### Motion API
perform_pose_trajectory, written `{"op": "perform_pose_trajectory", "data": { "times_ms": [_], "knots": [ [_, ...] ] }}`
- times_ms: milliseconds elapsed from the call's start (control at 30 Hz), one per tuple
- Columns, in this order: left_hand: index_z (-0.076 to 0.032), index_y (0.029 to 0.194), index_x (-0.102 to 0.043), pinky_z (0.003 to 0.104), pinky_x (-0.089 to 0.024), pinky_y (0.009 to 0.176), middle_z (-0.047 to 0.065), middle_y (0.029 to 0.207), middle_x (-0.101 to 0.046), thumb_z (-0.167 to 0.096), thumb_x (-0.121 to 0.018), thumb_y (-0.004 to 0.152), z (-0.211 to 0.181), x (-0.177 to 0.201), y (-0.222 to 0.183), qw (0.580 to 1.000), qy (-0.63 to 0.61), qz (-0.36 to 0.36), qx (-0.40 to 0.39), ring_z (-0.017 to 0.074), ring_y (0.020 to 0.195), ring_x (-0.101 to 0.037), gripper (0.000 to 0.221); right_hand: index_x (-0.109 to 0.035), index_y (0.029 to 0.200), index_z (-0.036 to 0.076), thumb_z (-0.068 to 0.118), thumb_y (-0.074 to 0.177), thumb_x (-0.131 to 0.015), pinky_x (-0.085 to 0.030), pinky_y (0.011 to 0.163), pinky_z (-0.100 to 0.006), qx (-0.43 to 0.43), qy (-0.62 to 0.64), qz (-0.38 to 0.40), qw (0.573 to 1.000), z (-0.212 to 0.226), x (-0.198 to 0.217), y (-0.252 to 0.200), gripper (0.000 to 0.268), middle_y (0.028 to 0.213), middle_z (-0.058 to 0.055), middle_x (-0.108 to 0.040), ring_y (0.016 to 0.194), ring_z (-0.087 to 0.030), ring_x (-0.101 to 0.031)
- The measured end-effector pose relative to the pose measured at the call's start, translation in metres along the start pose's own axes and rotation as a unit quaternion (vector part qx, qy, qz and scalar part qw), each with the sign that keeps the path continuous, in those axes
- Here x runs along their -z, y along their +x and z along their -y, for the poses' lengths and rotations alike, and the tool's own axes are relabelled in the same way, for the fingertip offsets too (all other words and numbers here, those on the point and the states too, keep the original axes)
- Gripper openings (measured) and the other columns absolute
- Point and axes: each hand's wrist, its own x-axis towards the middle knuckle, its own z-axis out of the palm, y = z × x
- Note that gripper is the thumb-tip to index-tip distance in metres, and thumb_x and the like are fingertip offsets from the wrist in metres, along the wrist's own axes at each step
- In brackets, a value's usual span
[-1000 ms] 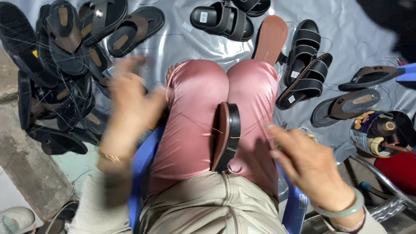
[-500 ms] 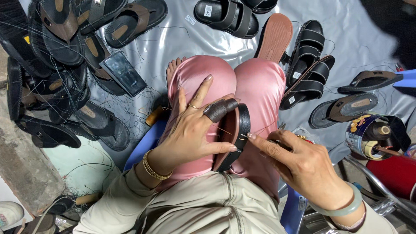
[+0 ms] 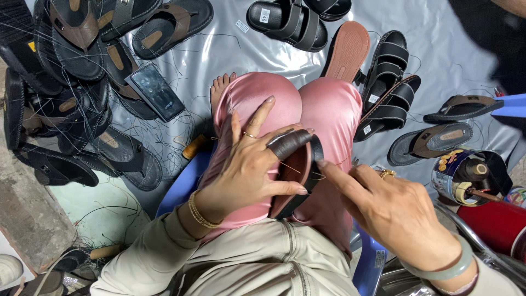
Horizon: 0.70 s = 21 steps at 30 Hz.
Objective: The person sews a leather strap onto the side of a sandal by hand using a needle and thread, pulling the thread tight after each stitch.
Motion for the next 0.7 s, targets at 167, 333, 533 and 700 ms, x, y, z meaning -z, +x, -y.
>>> {"op": "perform_pose_trajectory", "data": {
  "times_ms": [167,333,533,700],
  "knots": [
    [-0.026,0.121,-0.056,0.073,-0.01,0.096,-0.004,0.119,-0.058,-0.06,-0.078,0.056,-0.005,-0.012,0.005,0.997,0.051,-0.046,0.021,0.0271,0.13,-0.03,0.076,-0.022,0.143,0.04,0.019,0.075,-0.052,-0.044,0.031,-0.033,-0.012,-0.062,0.124,0.99,-0.003,-0.009,0.011,0.077,0.065,0.003,-0.05,0.04,-0.017,-0.057],
    [-0.025,0.121,-0.056,0.069,-0.011,0.096,-0.004,0.118,-0.059,-0.058,-0.083,0.049,-0.001,-0.019,0.004,0.996,0.059,-0.068,0.007,0.0291,0.129,-0.033,0.083,-0.037,0.137,0.028,0.012,0.073,-0.054,-0.04,0.03,-0.034,-0.042,-0.061,0.027,0.997,0.01,-0.043,0.005,0.067,0.071,0.0,-0.047,0.039,-0.018,-0.051],
    [-0.009,0.103,-0.047,0.047,-0.039,0.077,0.012,0.121,-0.051,-0.029,-0.081,0.07,0.01,0.003,-0.017,0.989,0.046,-0.116,-0.085,0.0306,0.09,-0.042,0.051,-0.048,0.127,0.014,0.014,0.083,-0.057,-0.042,0.048,-0.034,-0.024,0.148,-0.07,0.986,0.003,-0.038,-0.005,0.045,0.09,-0.003,-0.051,0.061,-0.02,-0.054],
    [-0.004,0.102,-0.058,0.021,-0.048,0.076,0.004,0.096,-0.062,-0.001,-0.071,0.073,-0.029,0.039,-0.024,0.917,-0.395,0.056,0.034,0.0117,0.086,-0.06,0.032,-0.05,0.124,0.01,0.024,0.087,-0.059,-0.045,0.056,-0.033,-0.028,0.213,-0.103,0.971,0.003,-0.039,-0.007,0.041,0.084,-0.005,-0.06,0.066,-0.021,-0.059]
  ]
}}
